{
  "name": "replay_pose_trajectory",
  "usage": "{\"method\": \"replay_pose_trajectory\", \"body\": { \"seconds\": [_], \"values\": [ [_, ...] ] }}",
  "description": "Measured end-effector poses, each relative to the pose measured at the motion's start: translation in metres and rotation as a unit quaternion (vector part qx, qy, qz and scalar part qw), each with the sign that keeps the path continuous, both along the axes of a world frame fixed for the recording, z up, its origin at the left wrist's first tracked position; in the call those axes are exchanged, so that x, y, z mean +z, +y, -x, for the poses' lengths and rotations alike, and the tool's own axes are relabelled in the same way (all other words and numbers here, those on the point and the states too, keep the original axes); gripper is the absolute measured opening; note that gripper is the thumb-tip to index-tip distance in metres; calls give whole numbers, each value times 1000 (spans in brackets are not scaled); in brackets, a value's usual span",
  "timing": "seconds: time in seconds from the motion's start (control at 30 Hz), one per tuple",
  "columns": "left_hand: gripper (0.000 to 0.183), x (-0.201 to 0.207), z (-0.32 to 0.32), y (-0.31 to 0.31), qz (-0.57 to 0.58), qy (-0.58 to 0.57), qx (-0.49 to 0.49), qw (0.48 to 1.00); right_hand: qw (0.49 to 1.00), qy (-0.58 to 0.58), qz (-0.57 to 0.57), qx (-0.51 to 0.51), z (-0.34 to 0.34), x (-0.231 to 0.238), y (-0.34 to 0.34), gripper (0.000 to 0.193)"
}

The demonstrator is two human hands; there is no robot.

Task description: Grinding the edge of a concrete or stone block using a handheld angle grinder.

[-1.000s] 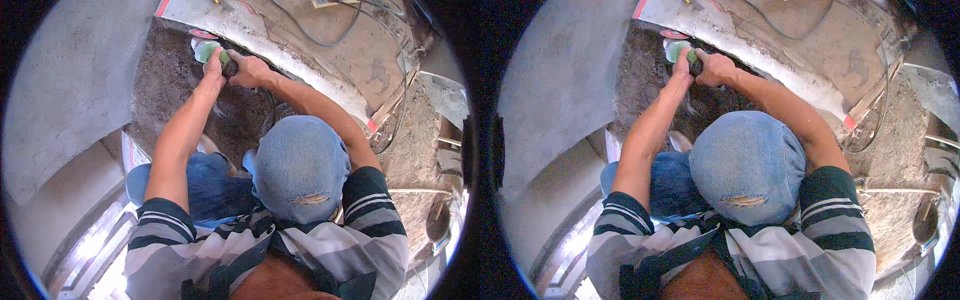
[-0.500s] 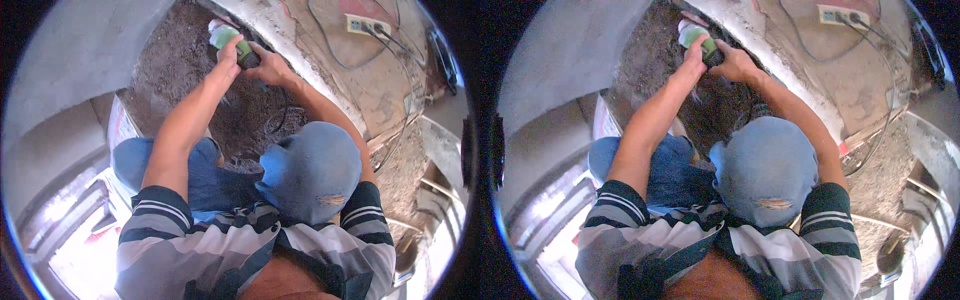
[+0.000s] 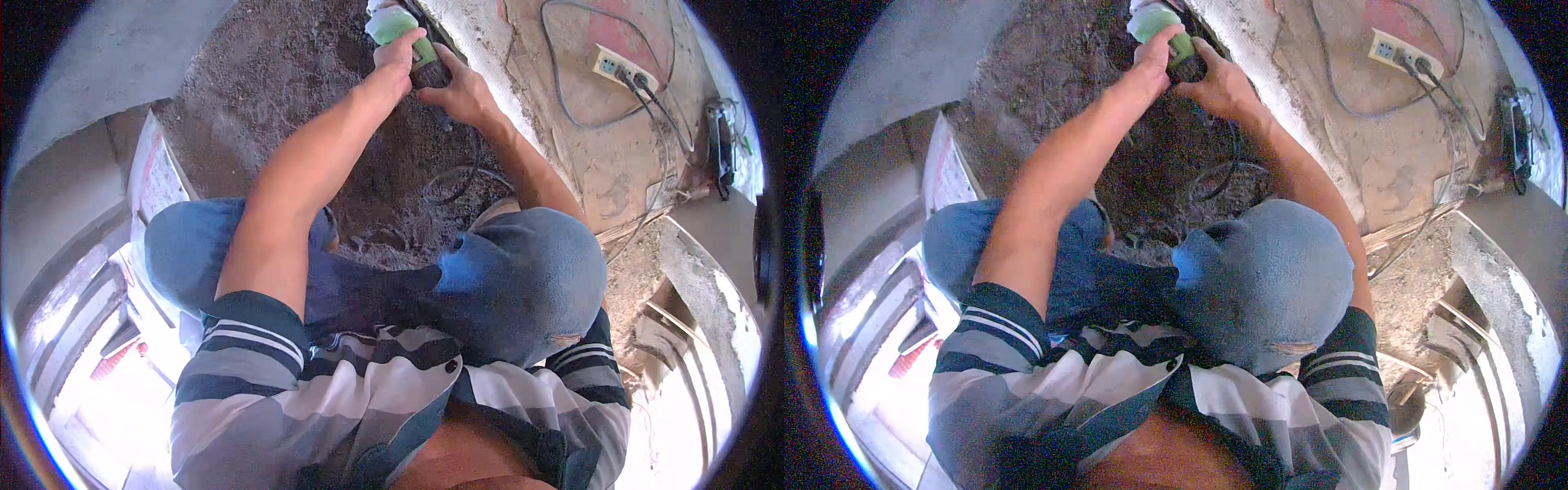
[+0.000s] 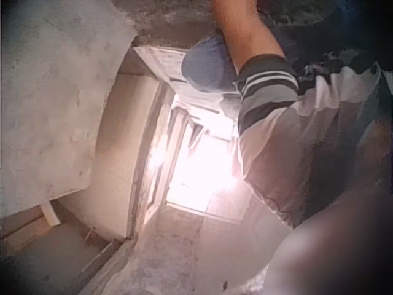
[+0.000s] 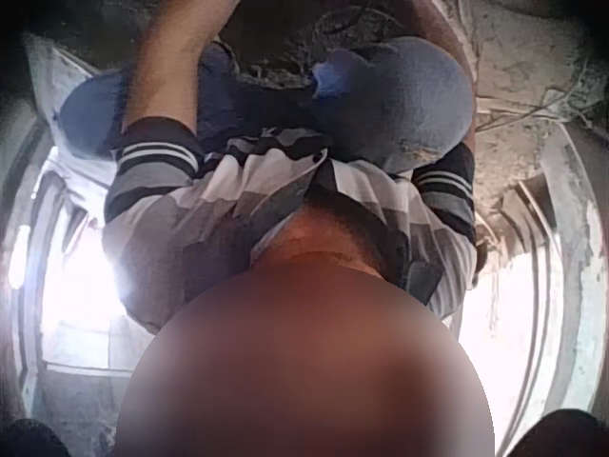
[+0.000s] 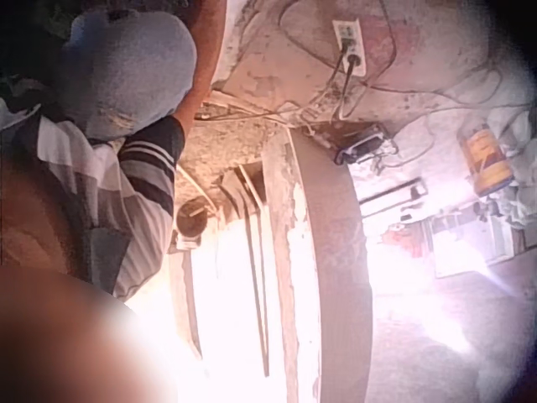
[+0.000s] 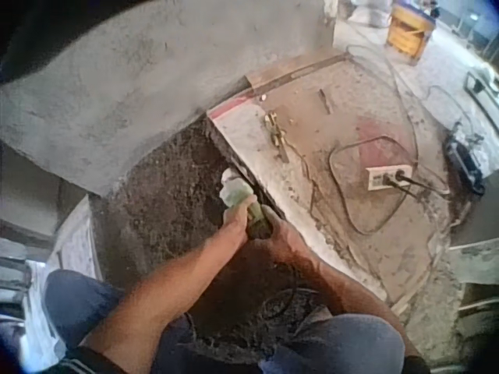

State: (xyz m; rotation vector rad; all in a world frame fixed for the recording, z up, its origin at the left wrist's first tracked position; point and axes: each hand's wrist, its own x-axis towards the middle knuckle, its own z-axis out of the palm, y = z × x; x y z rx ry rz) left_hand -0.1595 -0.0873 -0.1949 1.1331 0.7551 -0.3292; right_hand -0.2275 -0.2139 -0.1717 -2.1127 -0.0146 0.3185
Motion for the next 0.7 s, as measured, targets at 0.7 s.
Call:
{"method": "replay_pose_trajectory", "body": {
  "seconds": [0.7],
  "values": [
    [43,-24,-14,1,-52,94,-39,993,1000,8,0,-13,-1,-7,-4,87]
  ]
}}
